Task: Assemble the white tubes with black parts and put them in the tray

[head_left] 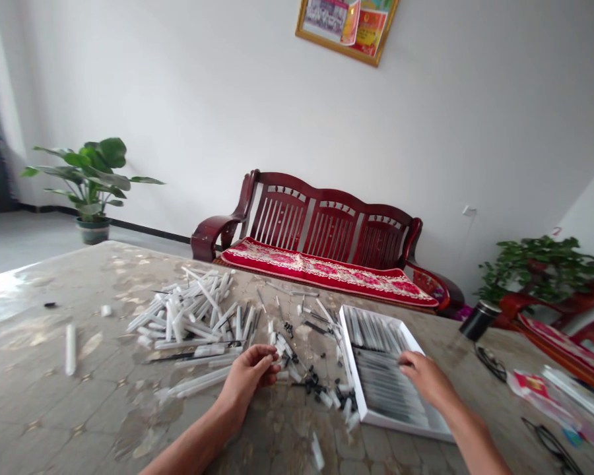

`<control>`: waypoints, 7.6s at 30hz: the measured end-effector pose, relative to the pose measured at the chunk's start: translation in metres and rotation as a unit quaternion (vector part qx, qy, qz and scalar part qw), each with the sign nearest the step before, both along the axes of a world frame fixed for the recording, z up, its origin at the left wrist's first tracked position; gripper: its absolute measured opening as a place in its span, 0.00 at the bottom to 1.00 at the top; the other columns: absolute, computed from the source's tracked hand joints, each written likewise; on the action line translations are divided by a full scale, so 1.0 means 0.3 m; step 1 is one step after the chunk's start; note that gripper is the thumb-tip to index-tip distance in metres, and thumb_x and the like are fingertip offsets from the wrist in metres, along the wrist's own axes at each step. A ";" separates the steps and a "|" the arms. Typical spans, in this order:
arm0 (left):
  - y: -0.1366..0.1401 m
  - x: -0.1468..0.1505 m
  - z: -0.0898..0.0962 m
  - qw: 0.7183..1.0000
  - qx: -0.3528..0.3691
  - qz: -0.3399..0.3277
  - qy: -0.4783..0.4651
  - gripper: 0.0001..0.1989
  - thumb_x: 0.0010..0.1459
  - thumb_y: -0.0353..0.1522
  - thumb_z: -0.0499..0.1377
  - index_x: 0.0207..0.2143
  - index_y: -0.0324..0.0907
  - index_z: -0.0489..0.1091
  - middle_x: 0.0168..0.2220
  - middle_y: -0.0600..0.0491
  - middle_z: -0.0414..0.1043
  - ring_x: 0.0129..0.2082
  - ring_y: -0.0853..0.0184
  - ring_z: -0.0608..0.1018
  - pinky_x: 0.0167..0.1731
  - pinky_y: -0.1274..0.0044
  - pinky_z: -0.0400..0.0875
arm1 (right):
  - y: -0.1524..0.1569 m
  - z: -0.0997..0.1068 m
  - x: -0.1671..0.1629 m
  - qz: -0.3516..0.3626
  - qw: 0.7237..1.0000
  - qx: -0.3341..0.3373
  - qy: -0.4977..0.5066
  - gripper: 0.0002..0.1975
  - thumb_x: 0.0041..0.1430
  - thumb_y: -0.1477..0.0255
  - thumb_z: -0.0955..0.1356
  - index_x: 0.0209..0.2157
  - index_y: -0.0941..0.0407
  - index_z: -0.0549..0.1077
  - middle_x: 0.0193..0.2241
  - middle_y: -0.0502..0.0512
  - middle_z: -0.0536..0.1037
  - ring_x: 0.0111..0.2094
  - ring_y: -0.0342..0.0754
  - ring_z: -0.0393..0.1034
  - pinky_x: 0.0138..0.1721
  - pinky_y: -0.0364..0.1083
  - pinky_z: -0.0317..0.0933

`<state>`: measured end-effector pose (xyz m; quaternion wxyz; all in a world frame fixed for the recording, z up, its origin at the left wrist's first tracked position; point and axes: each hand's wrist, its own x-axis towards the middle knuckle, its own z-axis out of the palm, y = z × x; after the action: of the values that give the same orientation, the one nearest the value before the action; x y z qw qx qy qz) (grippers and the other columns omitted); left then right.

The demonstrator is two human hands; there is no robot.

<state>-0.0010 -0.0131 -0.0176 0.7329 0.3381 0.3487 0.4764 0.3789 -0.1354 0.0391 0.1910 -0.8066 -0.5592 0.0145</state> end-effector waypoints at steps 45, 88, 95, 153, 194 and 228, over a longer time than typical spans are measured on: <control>0.026 0.034 -0.037 0.993 0.069 0.053 0.084 0.08 0.48 0.32 0.62 0.31 0.43 0.65 0.26 0.55 0.73 0.18 0.68 0.74 0.19 0.77 0.67 | 0.636 0.091 -1.068 0.427 0.891 0.079 -0.130 0.11 0.66 0.76 0.62 0.42 0.54 0.75 0.40 0.55 0.77 0.44 0.49 0.70 0.46 0.44 0.59; -0.010 -0.004 0.015 0.998 0.063 0.002 0.003 0.22 0.52 0.48 0.61 0.38 0.38 0.75 0.34 0.49 0.78 0.36 0.63 0.77 0.36 0.76 0.70 | 0.340 -0.002 -0.856 0.218 0.963 -0.130 0.087 0.11 0.56 0.70 0.63 0.31 0.55 0.76 0.29 0.53 0.81 0.31 0.47 0.72 0.29 0.41 0.54; 0.000 -0.005 0.024 0.998 0.048 0.001 -0.033 0.19 0.45 0.44 0.68 0.33 0.39 0.74 0.30 0.52 0.76 0.30 0.68 0.76 0.34 0.78 0.69 | 0.289 -0.048 -0.858 0.247 0.961 -0.048 0.113 0.12 0.61 0.68 0.63 0.43 0.52 0.75 0.43 0.56 0.81 0.45 0.51 0.75 0.41 0.43 0.61; 0.020 -0.028 -0.019 0.920 0.278 0.063 0.270 0.11 0.54 0.37 0.61 0.36 0.43 0.78 0.32 0.52 0.80 0.34 0.62 0.79 0.37 0.75 0.71 | 0.310 -0.118 -0.730 0.179 0.856 0.138 0.465 0.21 0.55 0.57 0.69 0.45 0.55 0.76 0.38 0.55 0.80 0.40 0.52 0.74 0.43 0.49 0.66; 0.038 -0.043 -0.027 0.832 0.331 0.007 0.444 0.12 0.56 0.32 0.59 0.40 0.47 0.80 0.39 0.52 0.81 0.39 0.63 0.80 0.42 0.77 0.69 | 0.317 -0.161 -0.720 0.213 0.916 0.255 0.223 0.06 0.57 0.74 0.67 0.33 0.52 0.78 0.31 0.52 0.80 0.35 0.49 0.75 0.39 0.44 0.66; 0.011 -0.047 -0.007 0.787 0.418 -0.001 0.455 0.12 0.60 0.34 0.57 0.40 0.48 0.80 0.35 0.51 0.80 0.37 0.63 0.80 0.37 0.78 0.70 | 0.287 -0.131 -0.724 0.181 0.962 0.124 0.163 0.24 0.67 0.56 0.56 0.22 0.53 0.66 0.17 0.49 0.69 0.22 0.45 0.65 0.26 0.44 0.52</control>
<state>-0.0150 -0.0099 -0.0198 0.2773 0.7891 0.4084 0.3657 0.1616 -0.0493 -0.0002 0.3722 -0.6489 -0.6543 0.1108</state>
